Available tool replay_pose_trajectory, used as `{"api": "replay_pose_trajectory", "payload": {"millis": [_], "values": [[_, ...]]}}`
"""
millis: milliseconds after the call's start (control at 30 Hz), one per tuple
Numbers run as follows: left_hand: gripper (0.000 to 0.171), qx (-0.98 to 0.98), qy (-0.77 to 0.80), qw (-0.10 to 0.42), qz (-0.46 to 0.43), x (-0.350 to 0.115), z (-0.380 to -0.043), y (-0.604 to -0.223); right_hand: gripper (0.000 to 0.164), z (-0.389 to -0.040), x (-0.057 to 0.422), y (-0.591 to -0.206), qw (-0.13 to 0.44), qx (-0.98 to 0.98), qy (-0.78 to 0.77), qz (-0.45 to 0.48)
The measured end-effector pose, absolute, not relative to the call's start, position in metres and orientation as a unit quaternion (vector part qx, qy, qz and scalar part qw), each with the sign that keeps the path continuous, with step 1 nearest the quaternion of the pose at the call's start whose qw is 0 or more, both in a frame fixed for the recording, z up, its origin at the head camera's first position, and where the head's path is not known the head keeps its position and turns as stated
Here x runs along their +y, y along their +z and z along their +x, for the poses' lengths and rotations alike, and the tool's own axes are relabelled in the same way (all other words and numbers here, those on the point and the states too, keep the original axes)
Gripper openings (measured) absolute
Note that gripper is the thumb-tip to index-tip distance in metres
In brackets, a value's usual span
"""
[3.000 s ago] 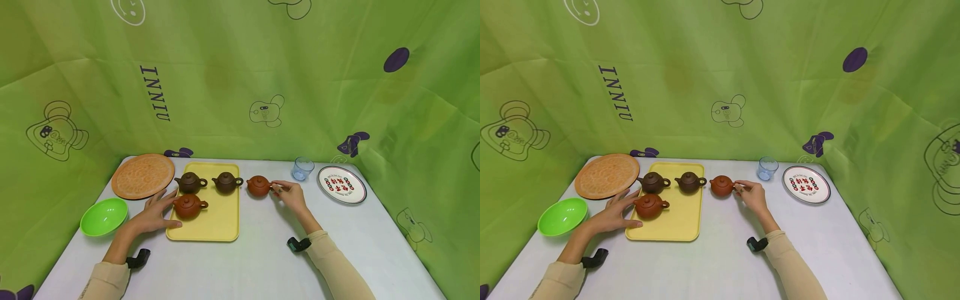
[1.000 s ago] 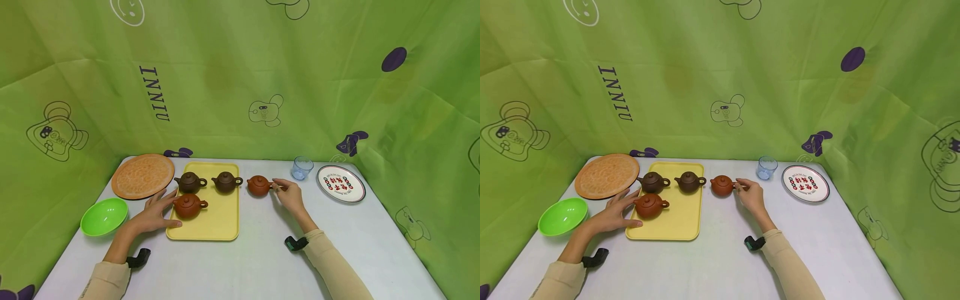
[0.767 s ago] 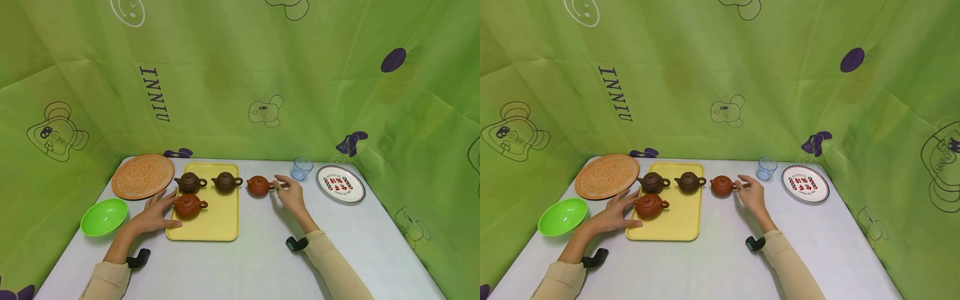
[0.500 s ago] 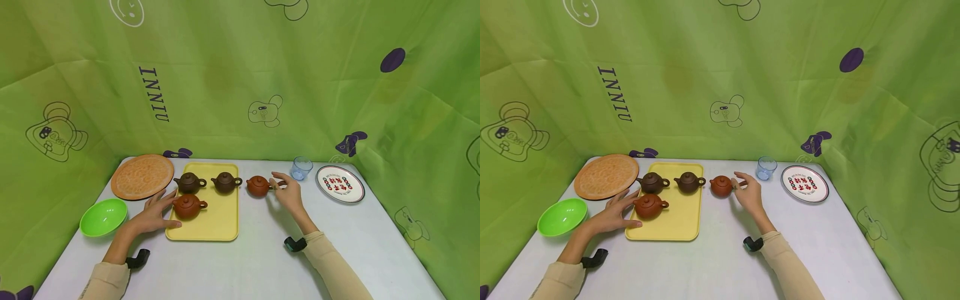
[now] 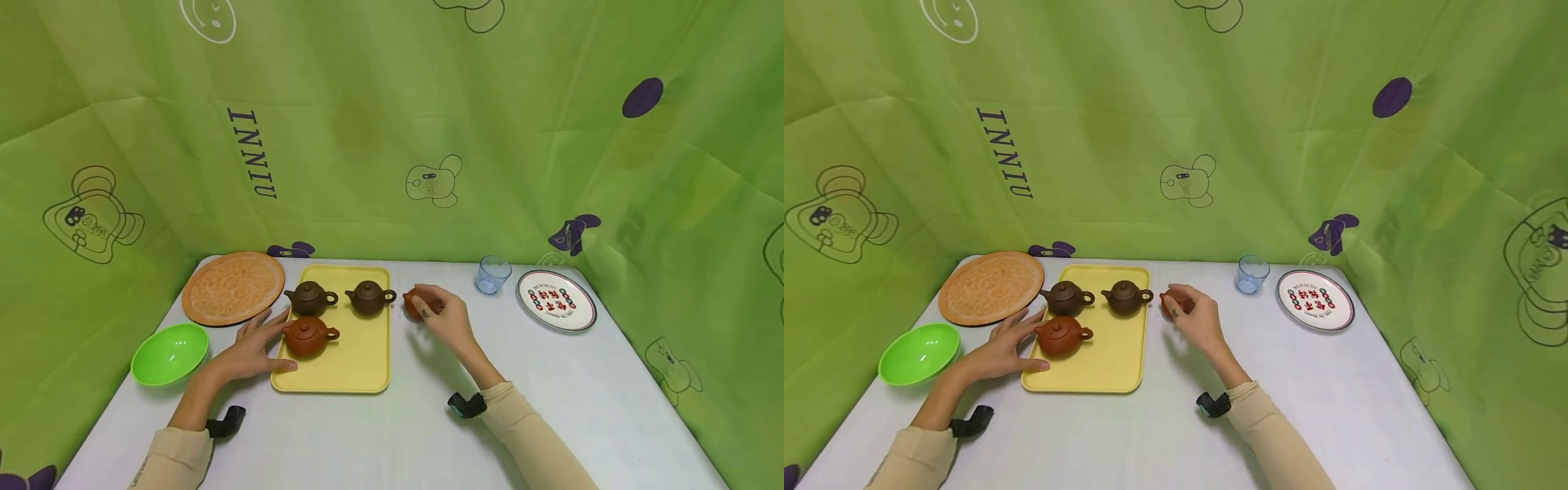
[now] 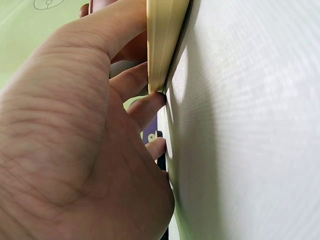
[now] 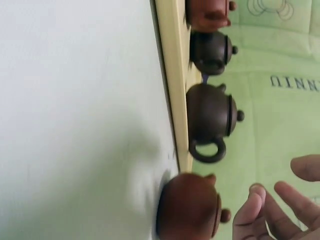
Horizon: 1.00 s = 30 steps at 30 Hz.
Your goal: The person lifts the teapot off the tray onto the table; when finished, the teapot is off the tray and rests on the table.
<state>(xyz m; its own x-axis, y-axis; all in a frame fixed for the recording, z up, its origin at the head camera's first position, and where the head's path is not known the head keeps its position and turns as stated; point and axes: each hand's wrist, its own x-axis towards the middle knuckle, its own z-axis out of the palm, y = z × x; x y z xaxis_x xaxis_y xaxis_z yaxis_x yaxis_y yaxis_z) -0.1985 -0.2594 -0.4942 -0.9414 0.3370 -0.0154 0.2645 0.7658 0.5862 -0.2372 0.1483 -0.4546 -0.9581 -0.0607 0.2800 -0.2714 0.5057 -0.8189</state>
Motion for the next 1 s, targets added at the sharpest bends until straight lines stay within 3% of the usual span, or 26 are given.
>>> {"api": "replay_pose_trajectory", "payload": {"millis": [567, 1000], "values": [[0.087, 0.938, 0.302, 0.061, 0.158, -0.260, -0.199, -0.496, 0.031, -0.220, 0.096, -0.469, 0.048, -0.853, 0.487, 0.182], [0.088, 0.938, 0.303, 0.062, 0.159, -0.260, -0.199, -0.496, 0.035, -0.208, 0.054, -0.478, -0.034, -0.836, 0.508, 0.203]]}}
